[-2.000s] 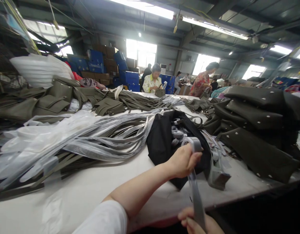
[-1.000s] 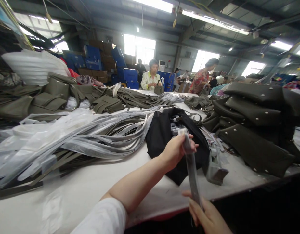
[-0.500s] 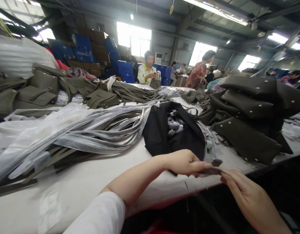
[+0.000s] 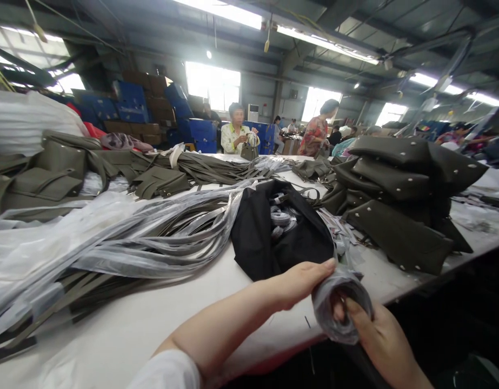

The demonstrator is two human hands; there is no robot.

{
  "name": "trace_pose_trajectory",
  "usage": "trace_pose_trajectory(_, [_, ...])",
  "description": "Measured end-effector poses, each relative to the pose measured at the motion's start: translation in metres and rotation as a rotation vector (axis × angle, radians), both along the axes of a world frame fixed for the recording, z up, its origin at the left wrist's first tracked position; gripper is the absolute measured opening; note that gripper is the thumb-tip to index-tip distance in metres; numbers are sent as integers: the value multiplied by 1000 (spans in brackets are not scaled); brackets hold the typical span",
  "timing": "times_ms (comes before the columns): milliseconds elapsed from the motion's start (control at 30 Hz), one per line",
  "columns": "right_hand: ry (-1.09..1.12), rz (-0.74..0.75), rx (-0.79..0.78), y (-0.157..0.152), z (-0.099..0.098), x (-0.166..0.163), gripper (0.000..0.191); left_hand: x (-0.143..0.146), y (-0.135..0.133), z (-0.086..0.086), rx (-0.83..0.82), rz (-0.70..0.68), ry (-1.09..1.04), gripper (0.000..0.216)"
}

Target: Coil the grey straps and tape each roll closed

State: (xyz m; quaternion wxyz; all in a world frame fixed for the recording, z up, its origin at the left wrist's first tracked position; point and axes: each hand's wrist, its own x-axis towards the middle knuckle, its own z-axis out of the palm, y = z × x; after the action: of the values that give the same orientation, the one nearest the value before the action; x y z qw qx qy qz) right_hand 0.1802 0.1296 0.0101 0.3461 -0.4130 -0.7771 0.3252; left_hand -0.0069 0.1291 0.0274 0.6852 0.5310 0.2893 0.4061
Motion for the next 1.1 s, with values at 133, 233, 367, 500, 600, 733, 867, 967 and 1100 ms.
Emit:
trace_pose_trajectory(133, [-212,85,-118,9,-3,1,34,-6,3,1,522,227,520,44])
trace_pose_trajectory(233, [-198,51,-145,9,-9,2,36,-2,1,0,705,158,579,32])
trace_pose_trajectory(367, [-13,172,-191,6,-16,8,41,2,1,-1,573,292,446,40])
trace_pose_trajectory(500, [31,263,-221,3,-23,11,39,-3,0,5,509,222,454,44])
trace_pose_trajectory(600, [-32,260,-227,3,-27,7,29,-5,-2,9,713,97,666,33])
trace_pose_trajectory(733, [-108,204,-236,6,-31,-1,20,2,2,-2,813,91,890,35])
trace_pose_trajectory(867, [-99,13,-11,14,-35,14,26,7,17,-27,897,207,1138,43])
trace_pose_trajectory(967, [15,-276,191,38,-41,44,29,9,30,-48,865,221,1329,46])
trace_pose_trajectory(1100, [17,-528,229,108,-63,82,39,14,40,-65,765,153,1502,41])
